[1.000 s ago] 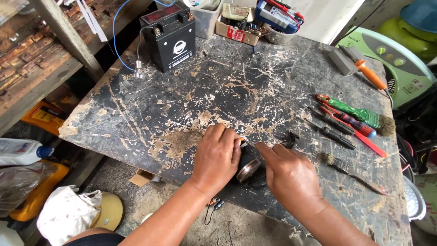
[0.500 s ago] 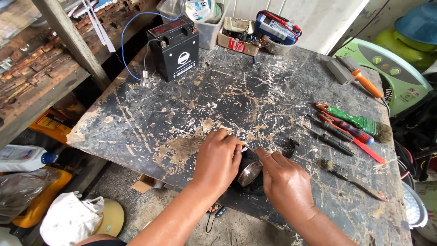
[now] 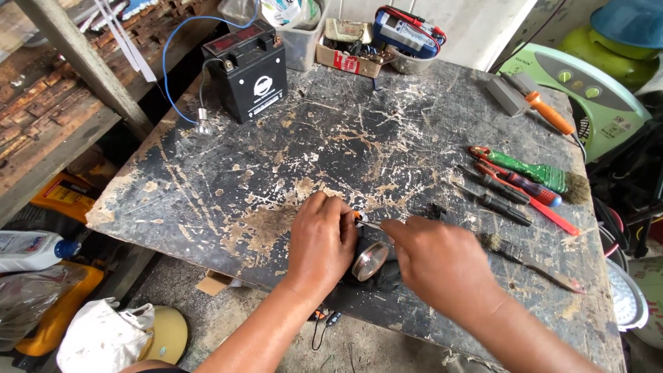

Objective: The person disassembles a black cylindrical electronic device on a workbench, using a yellow utility knife to pry open the casing and a black pen-like tool to adjust internal components. The person repeatedly opens and closes the device while manipulating its parts.

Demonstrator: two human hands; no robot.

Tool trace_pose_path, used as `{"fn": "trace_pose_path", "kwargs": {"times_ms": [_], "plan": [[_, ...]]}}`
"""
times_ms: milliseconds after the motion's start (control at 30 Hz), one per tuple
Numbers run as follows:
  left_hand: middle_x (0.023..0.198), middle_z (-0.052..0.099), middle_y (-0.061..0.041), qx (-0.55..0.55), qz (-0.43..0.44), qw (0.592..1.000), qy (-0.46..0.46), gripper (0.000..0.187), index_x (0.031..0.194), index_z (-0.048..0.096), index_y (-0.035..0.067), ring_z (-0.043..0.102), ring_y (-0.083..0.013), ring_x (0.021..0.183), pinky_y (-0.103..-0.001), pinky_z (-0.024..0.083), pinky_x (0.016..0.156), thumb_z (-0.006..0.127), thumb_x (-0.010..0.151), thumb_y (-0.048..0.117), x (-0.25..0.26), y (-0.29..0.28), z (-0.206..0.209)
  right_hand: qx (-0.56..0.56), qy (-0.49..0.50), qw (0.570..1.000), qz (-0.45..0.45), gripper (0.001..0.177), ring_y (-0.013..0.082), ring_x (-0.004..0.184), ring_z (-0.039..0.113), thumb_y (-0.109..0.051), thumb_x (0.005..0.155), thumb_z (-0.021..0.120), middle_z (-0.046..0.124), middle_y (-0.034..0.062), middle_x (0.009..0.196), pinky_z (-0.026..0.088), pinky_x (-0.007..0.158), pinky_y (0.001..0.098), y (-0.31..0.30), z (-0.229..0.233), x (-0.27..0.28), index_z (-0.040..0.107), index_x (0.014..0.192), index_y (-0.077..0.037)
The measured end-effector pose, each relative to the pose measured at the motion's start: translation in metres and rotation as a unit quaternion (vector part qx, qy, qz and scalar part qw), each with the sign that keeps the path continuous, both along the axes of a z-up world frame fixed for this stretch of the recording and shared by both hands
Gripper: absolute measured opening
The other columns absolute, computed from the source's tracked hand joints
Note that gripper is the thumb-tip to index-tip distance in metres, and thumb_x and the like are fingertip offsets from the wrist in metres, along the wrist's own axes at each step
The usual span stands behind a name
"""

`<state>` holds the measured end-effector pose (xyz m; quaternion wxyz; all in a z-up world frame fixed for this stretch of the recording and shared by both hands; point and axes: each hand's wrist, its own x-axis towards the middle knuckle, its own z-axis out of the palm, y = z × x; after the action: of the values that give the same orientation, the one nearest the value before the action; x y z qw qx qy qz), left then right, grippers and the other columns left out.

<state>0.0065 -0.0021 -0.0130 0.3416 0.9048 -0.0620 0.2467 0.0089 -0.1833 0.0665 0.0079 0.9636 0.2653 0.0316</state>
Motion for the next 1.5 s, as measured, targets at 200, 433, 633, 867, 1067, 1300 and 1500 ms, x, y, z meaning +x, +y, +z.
{"fn": "trace_pose_path", "kwargs": {"times_ms": [200, 433, 633, 867, 1067, 1300, 1500], "plan": [[0.079, 0.058, -0.011, -0.029, -0.032, 0.999, -0.014, 0.001, 0.086, 0.065, 0.002, 0.060, -0.0326, 0.081, -0.039, 0.048, 0.072, 0.065, 0.085, 0.001, -0.002, 0.004, 0.007, -0.081, 0.041, 0.994, 0.055, 0.017, 0.0299, 0.061, 0.073, -0.008, 0.084, 0.059, 0.069, 0.0075, 0.064, 0.061, 0.057, 0.0437, 0.021, 0.043, 0.015, 0.073, 0.088, -0.016], [0.077, 0.054, -0.013, -0.013, -0.034, 0.996, -0.075, 0.004, 0.084, 0.063, 0.001, 0.059, -0.0370, 0.079, -0.044, 0.047, 0.067, 0.067, 0.083, 0.000, -0.004, 0.003, 0.009, -0.123, 0.026, 0.990, 0.064, 0.013, 0.0304, 0.061, 0.073, -0.002, 0.078, 0.063, 0.066, 0.0068, 0.064, 0.061, 0.056, 0.0456, 0.028, 0.033, 0.012, 0.068, 0.080, -0.014], [0.092, 0.056, -0.009, 0.069, -0.032, 0.995, -0.072, 0.007, 0.093, 0.060, 0.005, 0.053, -0.0261, 0.085, -0.039, 0.047, 0.072, 0.066, 0.096, 0.007, -0.012, -0.001, 0.007, 0.024, -0.158, 0.987, 0.008, 0.049, 0.0267, 0.063, 0.064, -0.008, 0.076, 0.066, 0.062, 0.0024, 0.076, 0.051, 0.049, 0.0413, 0.002, -0.036, -0.017, 0.069, 0.122, -0.023], [0.093, 0.058, -0.008, 0.039, -0.033, 0.996, -0.078, 0.015, 0.091, 0.058, 0.006, 0.055, -0.0265, 0.086, -0.040, 0.050, 0.073, 0.071, 0.097, 0.011, -0.018, -0.001, 0.013, 0.100, -0.215, 0.971, 0.008, 0.042, 0.0301, 0.072, 0.061, -0.012, 0.083, 0.064, 0.060, 0.0022, 0.083, 0.045, 0.059, 0.0432, -0.002, -0.062, -0.020, 0.069, 0.123, -0.021], [0.108, 0.062, -0.010, 0.021, -0.020, 0.999, 0.044, 0.035, 0.127, 0.068, 0.007, 0.058, -0.0281, 0.098, -0.040, 0.053, 0.077, 0.068, 0.095, 0.021, -0.014, 0.001, 0.014, 0.165, -0.204, 0.965, 0.013, 0.041, 0.0341, 0.077, 0.056, -0.013, 0.095, 0.059, 0.063, 0.0066, 0.099, 0.043, 0.062, 0.0480, -0.008, -0.084, -0.017, 0.067, 0.134, -0.021], [0.102, 0.062, -0.008, 0.100, -0.024, 0.994, 0.047, 0.018, 0.108, 0.071, 0.008, 0.058, -0.0251, 0.090, -0.037, 0.053, 0.077, 0.070, 0.093, 0.016, -0.016, -0.002, 0.022, 0.167, -0.233, 0.958, 0.029, 0.045, 0.0272, 0.074, 0.058, -0.001, 0.087, 0.063, 0.062, 0.0046, 0.091, 0.045, 0.061, 0.0431, -0.008, -0.073, -0.014, 0.071, 0.127, -0.021], [0.101, 0.064, -0.011, 0.113, -0.031, 0.992, 0.039, 0.015, 0.099, 0.068, 0.005, 0.062, -0.0297, 0.092, -0.041, 0.056, 0.083, 0.073, 0.085, 0.003, -0.012, -0.001, 0.022, 0.129, -0.134, 0.983, 0.010, 0.027, 0.0294, 0.068, 0.065, -0.017, 0.092, 0.065, 0.064, 0.0015, 0.082, 0.053, 0.057, 0.0447, -0.019, -0.042, -0.017, 0.076, 0.117, -0.023]]}}
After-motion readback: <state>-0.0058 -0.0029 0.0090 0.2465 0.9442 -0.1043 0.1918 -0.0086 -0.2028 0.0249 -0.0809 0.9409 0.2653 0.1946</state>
